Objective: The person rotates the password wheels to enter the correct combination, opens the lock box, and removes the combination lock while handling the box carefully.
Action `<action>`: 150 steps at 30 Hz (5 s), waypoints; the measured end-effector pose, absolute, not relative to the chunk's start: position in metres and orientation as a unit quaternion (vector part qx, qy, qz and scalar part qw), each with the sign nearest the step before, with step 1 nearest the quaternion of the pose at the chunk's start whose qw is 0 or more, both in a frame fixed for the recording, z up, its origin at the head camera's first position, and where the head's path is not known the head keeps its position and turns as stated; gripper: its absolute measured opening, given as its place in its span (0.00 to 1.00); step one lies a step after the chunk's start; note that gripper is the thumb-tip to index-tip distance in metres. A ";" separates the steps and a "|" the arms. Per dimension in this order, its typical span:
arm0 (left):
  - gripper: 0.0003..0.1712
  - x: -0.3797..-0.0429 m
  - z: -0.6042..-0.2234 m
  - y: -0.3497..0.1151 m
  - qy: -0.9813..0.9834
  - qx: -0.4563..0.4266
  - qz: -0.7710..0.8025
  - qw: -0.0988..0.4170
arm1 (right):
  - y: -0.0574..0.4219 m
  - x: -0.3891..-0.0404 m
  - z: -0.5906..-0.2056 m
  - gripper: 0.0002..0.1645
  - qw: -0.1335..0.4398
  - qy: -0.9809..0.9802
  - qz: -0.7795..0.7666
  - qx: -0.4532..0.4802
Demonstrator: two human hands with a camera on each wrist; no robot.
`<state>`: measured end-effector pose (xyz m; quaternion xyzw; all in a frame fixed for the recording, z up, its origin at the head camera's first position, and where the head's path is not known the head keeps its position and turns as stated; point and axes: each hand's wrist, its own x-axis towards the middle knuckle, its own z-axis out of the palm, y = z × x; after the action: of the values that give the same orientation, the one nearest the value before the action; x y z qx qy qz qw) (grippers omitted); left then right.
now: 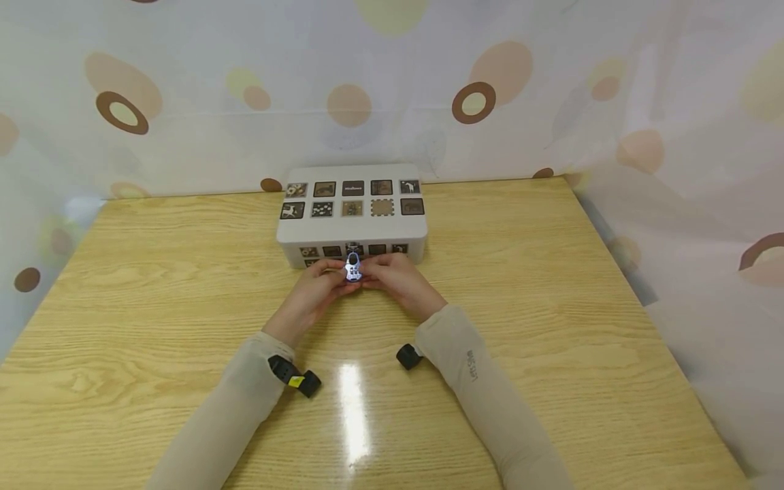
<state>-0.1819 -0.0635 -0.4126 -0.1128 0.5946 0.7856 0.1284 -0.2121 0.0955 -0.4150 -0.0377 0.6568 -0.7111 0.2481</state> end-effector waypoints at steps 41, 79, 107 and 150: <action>0.18 -0.175 -0.396 -0.059 0.934 0.027 0.356 -0.027 | 0.084 -0.201 -0.413 0.16 0.189 0.660 -0.725 0.058; 0.04 -0.184 -0.389 -0.067 0.947 0.060 0.315 -0.024 | 0.066 -0.196 -0.412 0.17 0.177 0.649 -0.732 0.108; 0.20 -0.186 -0.384 -0.070 0.963 0.056 0.263 0.021 | 0.060 -0.195 -0.408 0.19 0.206 0.588 -0.767 0.154; 0.25 -0.186 -0.383 -0.061 0.963 0.077 0.258 -0.012 | 0.064 -0.197 -0.407 0.16 0.184 0.607 -0.759 0.142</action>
<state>-0.1862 -0.0611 -0.3833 0.0773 0.9631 0.2576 -0.0121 -0.1970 0.0643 -0.4074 0.1422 0.6075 -0.7595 0.1843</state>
